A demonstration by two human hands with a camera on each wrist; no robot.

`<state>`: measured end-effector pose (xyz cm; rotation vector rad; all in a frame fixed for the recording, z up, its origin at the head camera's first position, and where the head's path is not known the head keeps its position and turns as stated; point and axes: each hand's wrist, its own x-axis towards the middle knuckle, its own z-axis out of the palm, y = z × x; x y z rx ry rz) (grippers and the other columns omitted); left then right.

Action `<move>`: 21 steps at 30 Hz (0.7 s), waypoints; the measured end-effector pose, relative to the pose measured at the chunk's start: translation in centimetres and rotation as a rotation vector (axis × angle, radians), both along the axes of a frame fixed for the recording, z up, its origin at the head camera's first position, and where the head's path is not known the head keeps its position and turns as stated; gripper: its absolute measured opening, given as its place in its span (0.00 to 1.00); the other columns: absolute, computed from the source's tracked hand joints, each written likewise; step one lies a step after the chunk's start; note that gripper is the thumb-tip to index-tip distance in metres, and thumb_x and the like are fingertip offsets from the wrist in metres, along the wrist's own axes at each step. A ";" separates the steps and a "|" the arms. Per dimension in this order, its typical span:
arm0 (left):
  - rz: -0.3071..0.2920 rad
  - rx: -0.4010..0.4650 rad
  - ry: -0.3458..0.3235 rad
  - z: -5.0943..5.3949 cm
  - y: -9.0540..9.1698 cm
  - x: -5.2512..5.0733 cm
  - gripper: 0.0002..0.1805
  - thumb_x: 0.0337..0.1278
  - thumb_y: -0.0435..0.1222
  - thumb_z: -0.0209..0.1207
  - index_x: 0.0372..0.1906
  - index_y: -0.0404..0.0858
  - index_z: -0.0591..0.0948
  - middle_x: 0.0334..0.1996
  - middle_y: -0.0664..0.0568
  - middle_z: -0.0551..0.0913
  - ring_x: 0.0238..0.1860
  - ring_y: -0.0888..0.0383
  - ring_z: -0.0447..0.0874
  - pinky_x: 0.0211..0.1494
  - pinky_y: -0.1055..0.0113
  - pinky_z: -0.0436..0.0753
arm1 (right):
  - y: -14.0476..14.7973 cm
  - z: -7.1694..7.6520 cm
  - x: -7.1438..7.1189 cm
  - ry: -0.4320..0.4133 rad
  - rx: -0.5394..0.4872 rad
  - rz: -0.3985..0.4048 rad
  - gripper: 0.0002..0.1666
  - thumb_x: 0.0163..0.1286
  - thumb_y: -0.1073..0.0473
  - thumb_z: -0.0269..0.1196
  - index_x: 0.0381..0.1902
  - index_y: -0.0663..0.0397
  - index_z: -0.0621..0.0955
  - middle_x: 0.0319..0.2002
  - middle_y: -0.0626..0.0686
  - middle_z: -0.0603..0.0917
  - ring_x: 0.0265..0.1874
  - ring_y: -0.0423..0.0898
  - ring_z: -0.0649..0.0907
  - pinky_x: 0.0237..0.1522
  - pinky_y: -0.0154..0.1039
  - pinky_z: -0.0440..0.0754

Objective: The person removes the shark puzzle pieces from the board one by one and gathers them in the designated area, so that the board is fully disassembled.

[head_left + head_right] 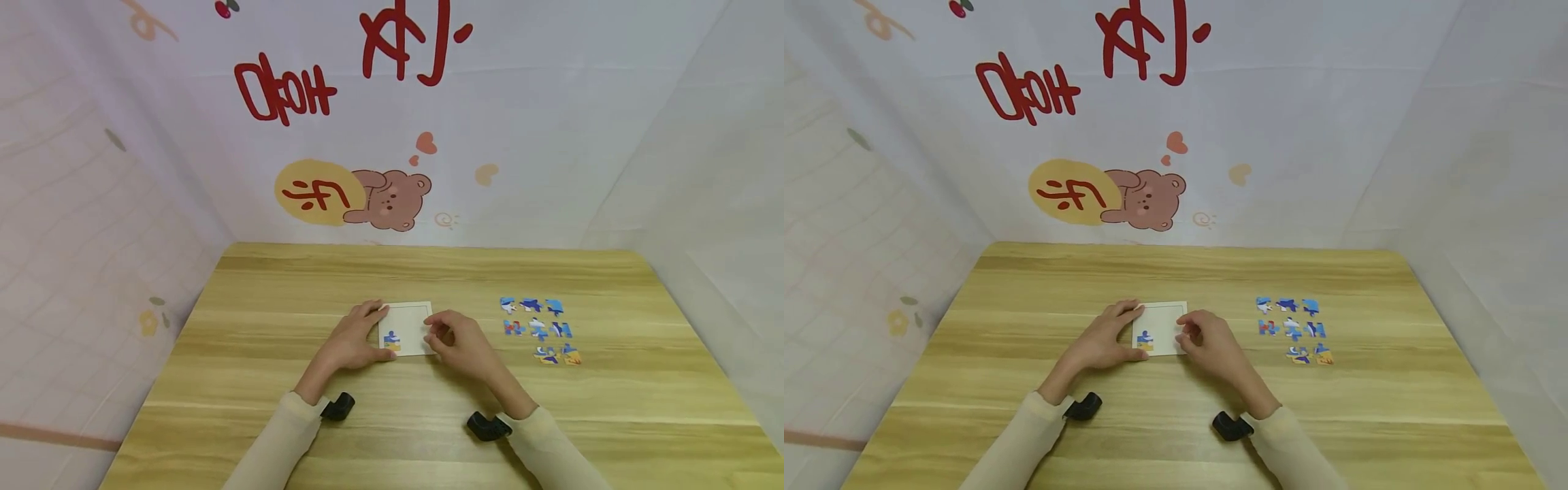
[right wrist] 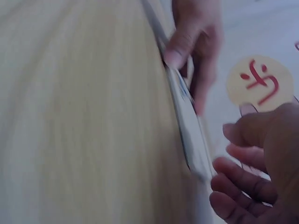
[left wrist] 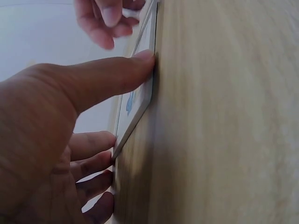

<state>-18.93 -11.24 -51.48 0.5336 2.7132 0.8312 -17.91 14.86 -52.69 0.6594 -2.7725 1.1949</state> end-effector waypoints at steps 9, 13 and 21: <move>-0.009 0.018 0.017 -0.1 0.0 -0.1 0.52 0.52 0.53 0.74 0.79 0.41 0.65 0.81 0.49 0.58 0.82 0.46 0.53 0.79 0.41 0.61 | -4.1 -0.8 -0.2 -0.019 0.037 0.019 0.14 0.65 0.59 0.72 0.48 0.53 0.85 0.39 0.47 0.84 0.40 0.40 0.80 0.44 0.35 0.82; -0.025 0.027 0.026 -0.2 0.0 -0.3 0.51 0.52 0.53 0.74 0.78 0.40 0.66 0.81 0.49 0.59 0.82 0.45 0.53 0.79 0.39 0.61 | -5.1 -1.0 0.0 -0.005 0.104 -0.002 0.14 0.64 0.54 0.73 0.47 0.48 0.85 0.34 0.44 0.80 0.37 0.39 0.75 0.42 0.35 0.76; -0.016 0.035 0.026 -0.1 0.0 -0.2 0.50 0.51 0.52 0.74 0.78 0.40 0.67 0.80 0.49 0.60 0.81 0.45 0.54 0.78 0.39 0.61 | -6.1 -1.0 0.4 0.006 0.123 -0.040 0.14 0.63 0.52 0.73 0.47 0.43 0.86 0.32 0.42 0.79 0.34 0.38 0.73 0.37 0.33 0.72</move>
